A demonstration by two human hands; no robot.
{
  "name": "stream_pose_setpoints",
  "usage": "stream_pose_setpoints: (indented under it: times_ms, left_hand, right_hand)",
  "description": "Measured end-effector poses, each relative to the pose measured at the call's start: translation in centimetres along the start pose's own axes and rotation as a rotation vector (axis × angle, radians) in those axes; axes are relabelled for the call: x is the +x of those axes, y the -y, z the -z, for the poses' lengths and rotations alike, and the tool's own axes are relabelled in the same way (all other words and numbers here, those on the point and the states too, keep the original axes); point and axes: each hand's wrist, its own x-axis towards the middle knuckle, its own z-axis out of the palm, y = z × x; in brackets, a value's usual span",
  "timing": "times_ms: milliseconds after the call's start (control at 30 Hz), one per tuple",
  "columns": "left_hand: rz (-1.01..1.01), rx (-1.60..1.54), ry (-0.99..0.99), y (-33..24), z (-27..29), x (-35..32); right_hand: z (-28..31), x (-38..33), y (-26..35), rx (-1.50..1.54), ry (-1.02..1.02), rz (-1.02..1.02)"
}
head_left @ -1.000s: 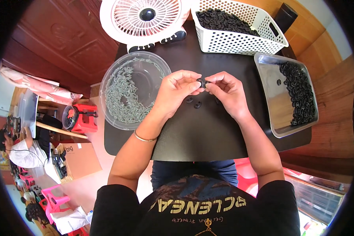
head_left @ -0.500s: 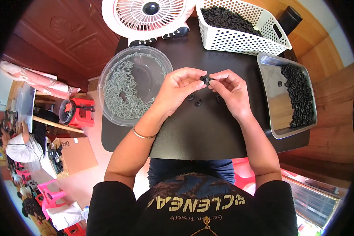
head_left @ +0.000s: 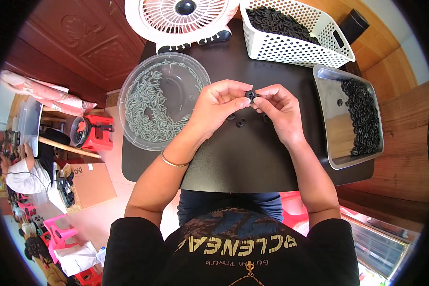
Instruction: The person assembles plastic fasteners by taking small metal pins from a bowl and inserting them into black plastic pieces by hand.
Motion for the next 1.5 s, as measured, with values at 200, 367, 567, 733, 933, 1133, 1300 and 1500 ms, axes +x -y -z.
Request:
stream_pose_setpoints:
  times_ms: [200,367,567,733,933,1133,1300,1500]
  left_hand:
    - [-0.006,0.02,0.003,0.22,0.09,0.02]
    - [-0.009,0.067,0.02,-0.27,0.04,-0.01]
    - [-0.015,0.078,0.028,-0.25,0.13,-0.11]
    - [0.015,0.032,0.016,-0.17,0.03,-0.13]
    - [0.025,0.046,0.013,-0.27,-0.06,-0.13]
    - [0.024,0.047,0.018,-0.13,0.01,-0.05]
    - [0.047,-0.009,0.014,0.13,0.08,-0.07]
    - [0.176,-0.152,-0.003,-0.25,0.63,-0.1]
  right_hand:
    - [0.27,0.15,-0.2,0.036,0.026,-0.012]
    - [0.41,0.16,-0.43,0.005,0.021,0.002]
    - [0.36,0.13,-0.25,-0.023,0.024,0.011]
    - [0.52,0.11,-0.22,-0.009,0.044,0.003]
    - [0.49,0.09,-0.01,0.01,0.042,-0.023]
    - [0.52,0.21,-0.38,0.028,0.05,-0.02]
    - [0.61,0.3,-0.45,0.055,0.062,-0.004]
    - [0.2,0.07,0.33,-0.076,0.041,0.073]
